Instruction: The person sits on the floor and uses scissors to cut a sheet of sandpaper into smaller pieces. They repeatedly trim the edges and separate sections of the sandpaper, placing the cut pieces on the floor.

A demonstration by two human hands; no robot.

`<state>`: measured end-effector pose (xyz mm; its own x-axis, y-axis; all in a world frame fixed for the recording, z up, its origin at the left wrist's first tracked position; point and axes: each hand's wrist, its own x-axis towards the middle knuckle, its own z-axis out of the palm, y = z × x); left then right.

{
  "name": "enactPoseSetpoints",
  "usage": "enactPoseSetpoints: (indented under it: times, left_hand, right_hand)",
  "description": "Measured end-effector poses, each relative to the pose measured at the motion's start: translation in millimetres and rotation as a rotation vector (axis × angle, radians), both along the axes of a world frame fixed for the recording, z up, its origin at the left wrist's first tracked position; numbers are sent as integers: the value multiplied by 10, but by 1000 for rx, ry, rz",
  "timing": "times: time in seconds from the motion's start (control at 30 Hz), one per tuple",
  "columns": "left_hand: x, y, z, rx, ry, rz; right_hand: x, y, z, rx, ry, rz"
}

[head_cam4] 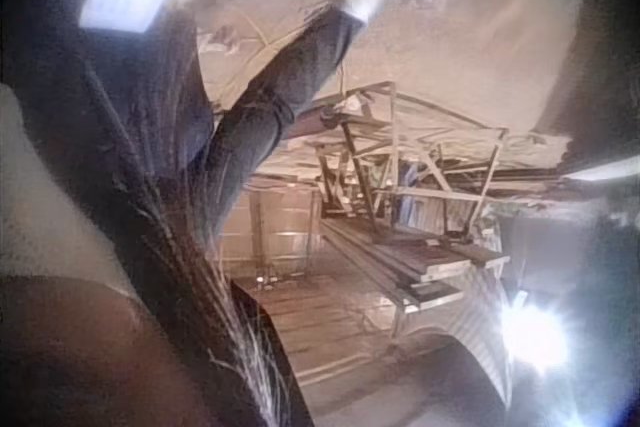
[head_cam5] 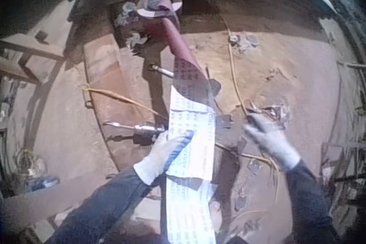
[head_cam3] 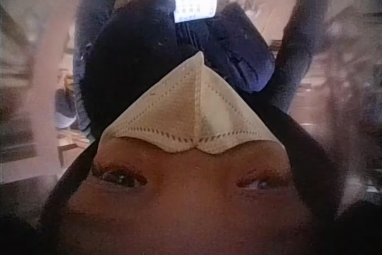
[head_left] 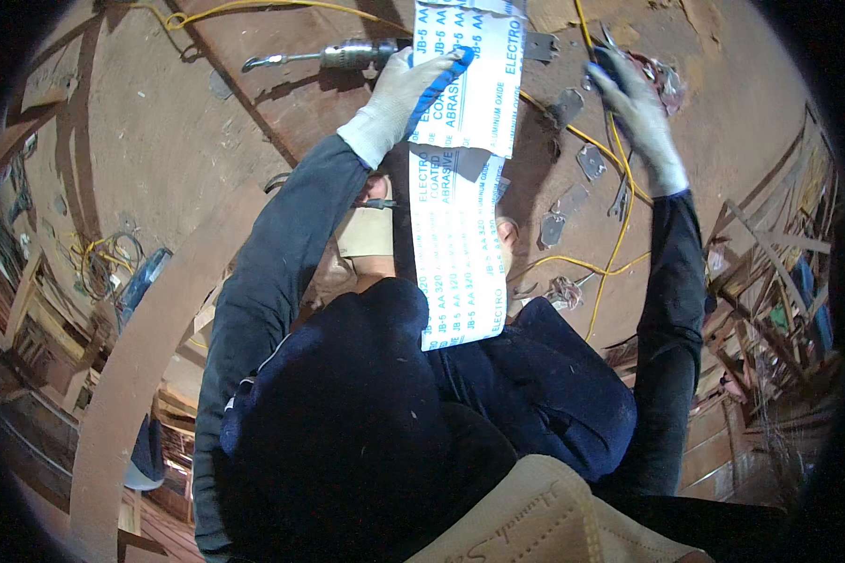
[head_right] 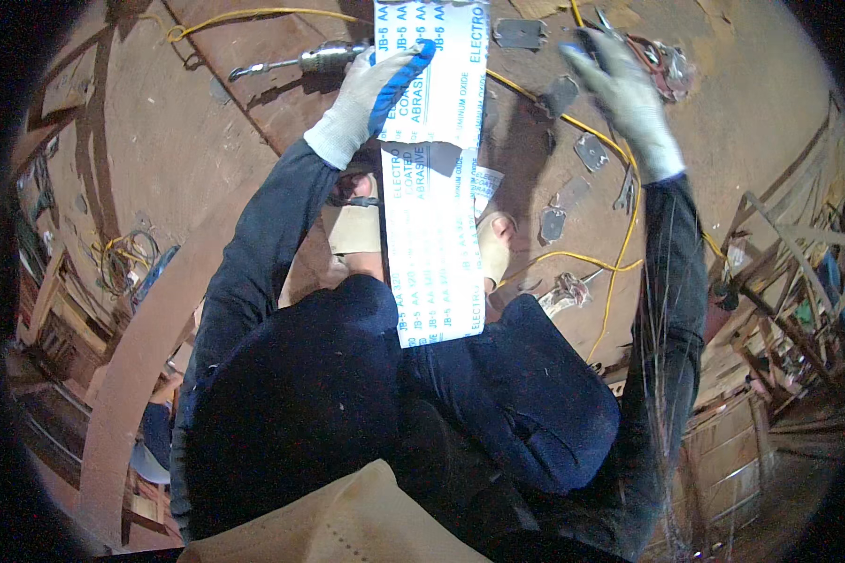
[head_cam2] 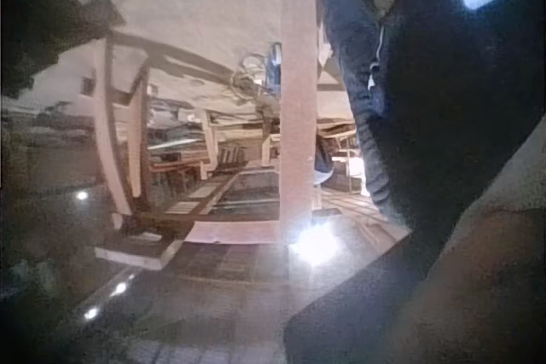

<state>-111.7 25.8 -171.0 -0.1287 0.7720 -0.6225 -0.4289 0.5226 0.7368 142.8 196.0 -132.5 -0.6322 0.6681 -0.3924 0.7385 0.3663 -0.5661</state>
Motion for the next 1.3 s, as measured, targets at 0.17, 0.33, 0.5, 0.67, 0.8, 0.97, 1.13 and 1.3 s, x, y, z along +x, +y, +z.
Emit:
enactPoseSetpoints:
  times: [0.17, 0.33, 0.5, 0.67, 0.8, 0.97, 1.13, 1.3]
  left_hand:
    - [465, 112, 141, -55, -163, 108]
    - [855, -37, 373, 254, -718, 194]
    - [1301, -238, 570, 206, -571, 195]
    - [1605, -114, 749, 267, -503, 114]
    - [1730, -258, 403, 207, -676, -177]
    - [2425, -283, 605, -3, -230, -365]
    - [2229, 376, 853, 255, 67, -130]
    - [1559, 979, 1698, 426, 57, 51]
  right_hand:
    - [-278, -803, 258, -630, 325, -260]
    - [218, -1040, 528, -287, 164, -259]
    - [651, -1207, 645, -172, 359, -416]
    - [1399, -1031, 731, -153, 442, -812]
    - [2291, -905, 761, -69, 540, -1030]
    - [3321, -1214, 691, 179, -465, -556]
    - [2949, -1776, 1064, -651, 475, -363]
    - [2508, -1553, 2051, -263, 323, -348]
